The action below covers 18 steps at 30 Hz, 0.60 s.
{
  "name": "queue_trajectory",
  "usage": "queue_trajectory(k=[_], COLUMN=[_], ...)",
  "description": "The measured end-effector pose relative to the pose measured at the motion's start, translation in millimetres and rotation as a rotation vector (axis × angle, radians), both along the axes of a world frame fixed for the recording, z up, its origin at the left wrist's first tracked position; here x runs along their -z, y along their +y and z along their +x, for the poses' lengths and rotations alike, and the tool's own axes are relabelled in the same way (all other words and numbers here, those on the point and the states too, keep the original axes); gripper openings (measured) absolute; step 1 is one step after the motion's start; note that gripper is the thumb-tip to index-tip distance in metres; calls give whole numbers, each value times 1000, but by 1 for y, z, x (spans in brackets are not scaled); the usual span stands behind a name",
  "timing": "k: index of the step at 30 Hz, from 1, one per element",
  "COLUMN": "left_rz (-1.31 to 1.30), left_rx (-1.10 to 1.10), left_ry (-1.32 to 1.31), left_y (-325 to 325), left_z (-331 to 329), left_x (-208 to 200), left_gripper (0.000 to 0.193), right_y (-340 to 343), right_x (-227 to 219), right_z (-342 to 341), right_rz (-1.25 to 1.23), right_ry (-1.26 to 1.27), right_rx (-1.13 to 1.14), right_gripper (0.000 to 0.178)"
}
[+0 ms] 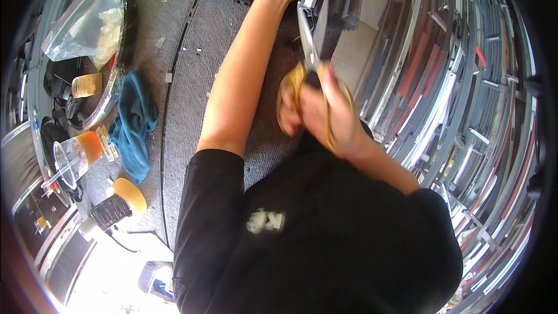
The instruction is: The person assembles window frame components on a workbench. They use scissors to trim rubber seals and pliers to cut and insert small metal clips into the frame profiles. The person aligns the seals and clips along the frame edges and secures them in place.
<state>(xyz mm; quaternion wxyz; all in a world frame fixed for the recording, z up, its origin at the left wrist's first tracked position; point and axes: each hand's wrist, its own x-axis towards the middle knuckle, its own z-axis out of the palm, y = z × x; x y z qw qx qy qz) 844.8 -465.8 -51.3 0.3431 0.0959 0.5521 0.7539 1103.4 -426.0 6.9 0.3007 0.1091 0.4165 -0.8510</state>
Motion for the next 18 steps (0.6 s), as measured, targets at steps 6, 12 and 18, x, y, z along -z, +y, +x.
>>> queue_trajectory(k=[6,12,18], left_rz=[-341,-828,-1339], left_rx=[-69,-346,-367], left_ry=[390,753,1027], left_y=[-20,10,62], left_z=[5,52,93], left_x=[-30,-35,-28], left_gripper=[90,54,62], right_y=[141,255,292], right_x=[-57,-66,37], right_z=[35,-128,-403], right_rz=[291,881,802], right_ry=[252,679,470], right_rx=[-477,28,531], right_gripper=[63,45,63])
